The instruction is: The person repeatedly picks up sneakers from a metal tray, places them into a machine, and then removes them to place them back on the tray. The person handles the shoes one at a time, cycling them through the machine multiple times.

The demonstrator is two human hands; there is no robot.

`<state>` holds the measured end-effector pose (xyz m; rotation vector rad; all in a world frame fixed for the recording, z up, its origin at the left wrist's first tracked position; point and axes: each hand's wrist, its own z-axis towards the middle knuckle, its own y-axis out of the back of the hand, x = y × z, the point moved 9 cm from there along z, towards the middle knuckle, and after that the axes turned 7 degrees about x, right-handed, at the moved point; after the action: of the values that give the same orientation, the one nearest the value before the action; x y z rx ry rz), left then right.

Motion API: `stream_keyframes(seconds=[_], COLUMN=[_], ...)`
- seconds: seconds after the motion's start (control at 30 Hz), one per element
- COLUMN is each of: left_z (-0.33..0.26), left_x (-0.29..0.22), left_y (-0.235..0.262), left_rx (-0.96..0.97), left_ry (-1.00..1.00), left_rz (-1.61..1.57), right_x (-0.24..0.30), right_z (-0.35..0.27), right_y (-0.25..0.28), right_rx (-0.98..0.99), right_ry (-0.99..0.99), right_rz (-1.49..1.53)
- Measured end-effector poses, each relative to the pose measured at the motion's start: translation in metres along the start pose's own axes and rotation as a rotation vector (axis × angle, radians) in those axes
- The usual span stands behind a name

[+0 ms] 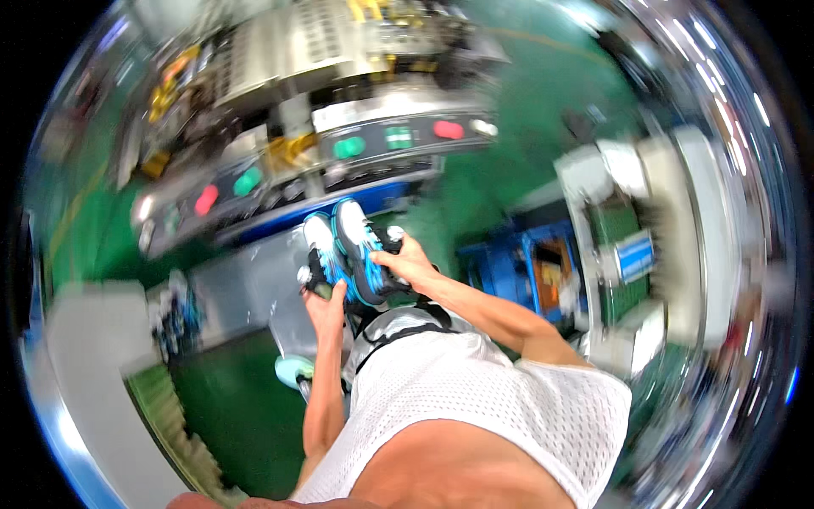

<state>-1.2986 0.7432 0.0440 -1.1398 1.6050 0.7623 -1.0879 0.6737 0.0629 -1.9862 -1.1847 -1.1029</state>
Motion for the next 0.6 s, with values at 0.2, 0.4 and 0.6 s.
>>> stream_keyframes(seconds=[0.2,0.4,0.6], left_z=[0.01,-0.048,-0.09], left_x=[-0.03,-0.066,-0.111], left_y=[-0.155,-0.389,-0.607], left_rx=[0.442,0.939,1.304], left_ry=[-0.115,-0.192,-0.266], left_rz=[0.323,0.276,0.21], right_x=[0.015,0.008,0.007], right_z=[-0.079,-0.247,-0.385], right_y=[0.155,0.344,0.487], right_rx=[-0.404,-1.002,-1.591], right_ry=[0.208,0.331,0.318], right_rz=[0.247,0.457,0.225])
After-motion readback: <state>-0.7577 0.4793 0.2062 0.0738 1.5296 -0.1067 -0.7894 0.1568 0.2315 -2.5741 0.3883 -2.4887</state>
